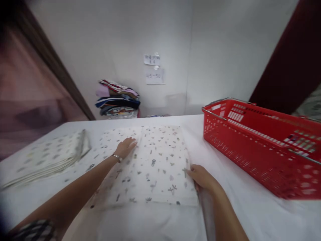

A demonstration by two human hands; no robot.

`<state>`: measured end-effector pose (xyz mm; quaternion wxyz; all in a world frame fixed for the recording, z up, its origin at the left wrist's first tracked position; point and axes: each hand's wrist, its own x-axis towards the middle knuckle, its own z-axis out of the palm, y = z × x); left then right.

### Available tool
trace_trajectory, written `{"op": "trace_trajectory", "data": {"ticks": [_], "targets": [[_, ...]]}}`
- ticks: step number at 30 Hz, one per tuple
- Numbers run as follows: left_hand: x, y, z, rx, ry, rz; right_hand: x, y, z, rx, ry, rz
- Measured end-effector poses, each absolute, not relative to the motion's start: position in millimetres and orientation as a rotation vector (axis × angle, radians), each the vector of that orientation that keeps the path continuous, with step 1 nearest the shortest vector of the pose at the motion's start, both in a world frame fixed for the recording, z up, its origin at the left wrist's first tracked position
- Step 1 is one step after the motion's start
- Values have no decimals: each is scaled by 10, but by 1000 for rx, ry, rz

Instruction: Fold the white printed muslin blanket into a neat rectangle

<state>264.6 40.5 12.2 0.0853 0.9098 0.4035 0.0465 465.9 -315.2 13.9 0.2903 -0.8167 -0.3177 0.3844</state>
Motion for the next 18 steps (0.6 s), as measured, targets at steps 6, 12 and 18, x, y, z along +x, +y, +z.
{"op": "trace_trajectory", "data": {"ticks": [6, 12, 18], "targets": [[1422, 669, 20, 2597, 1756, 100, 4687, -3186, 59, -2146, -862, 1077], [981, 589, 93, 2442, 2021, 246, 4662, -3196, 31, -2071, -823, 1128], [791, 628, 185, 2305, 2138, 241, 4625, -3218, 63, -2083, -771, 1117]]}}
